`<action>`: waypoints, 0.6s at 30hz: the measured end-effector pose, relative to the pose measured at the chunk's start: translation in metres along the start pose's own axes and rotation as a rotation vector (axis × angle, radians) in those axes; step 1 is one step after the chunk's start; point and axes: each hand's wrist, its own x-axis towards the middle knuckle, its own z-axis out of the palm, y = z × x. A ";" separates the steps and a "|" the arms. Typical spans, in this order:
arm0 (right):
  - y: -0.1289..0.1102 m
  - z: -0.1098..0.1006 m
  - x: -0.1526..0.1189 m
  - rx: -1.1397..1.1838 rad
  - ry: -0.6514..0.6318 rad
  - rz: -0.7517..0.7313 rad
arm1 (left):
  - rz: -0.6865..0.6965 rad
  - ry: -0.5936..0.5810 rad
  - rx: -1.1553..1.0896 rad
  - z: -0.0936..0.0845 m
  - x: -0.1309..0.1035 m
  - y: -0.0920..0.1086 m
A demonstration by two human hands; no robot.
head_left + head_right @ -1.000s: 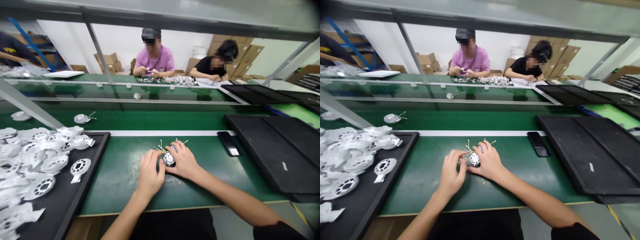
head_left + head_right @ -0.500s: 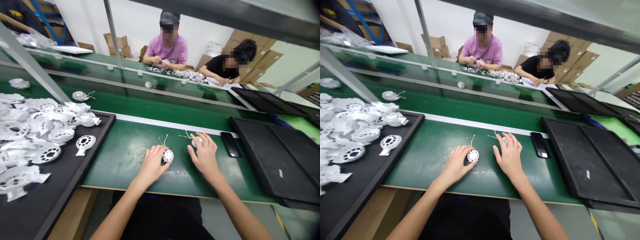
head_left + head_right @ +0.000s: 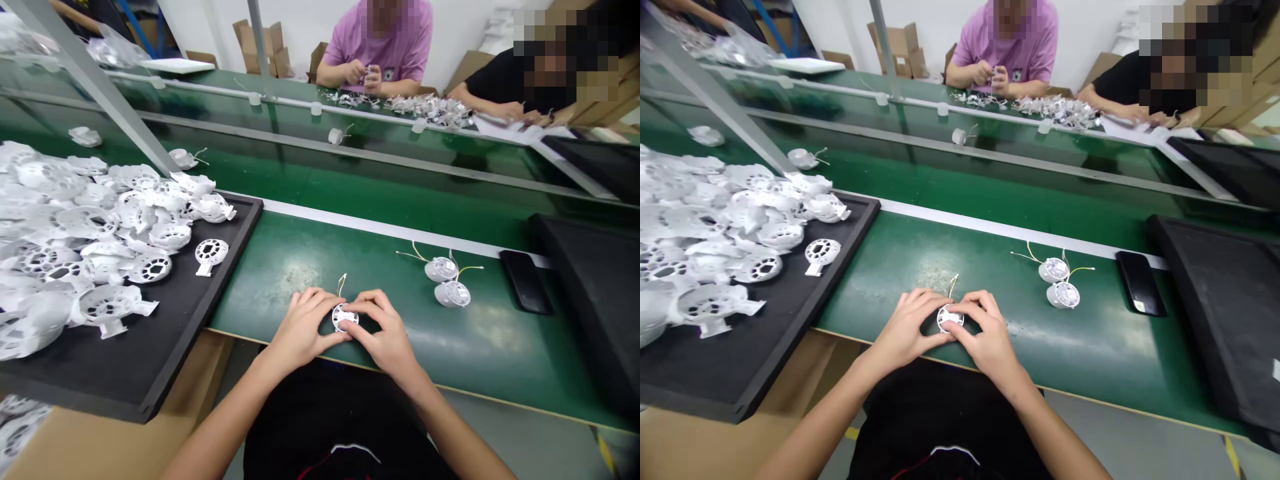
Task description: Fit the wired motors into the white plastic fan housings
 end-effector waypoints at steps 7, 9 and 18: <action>0.006 0.006 -0.004 -0.162 0.086 -0.128 | 0.008 0.070 0.008 0.007 -0.009 0.002; 0.004 0.000 -0.001 -0.230 0.057 -0.138 | 0.002 0.076 0.002 0.007 -0.009 0.003; -0.098 0.057 0.132 -0.390 -0.432 -0.460 | 0.000 0.108 0.012 0.003 -0.010 0.005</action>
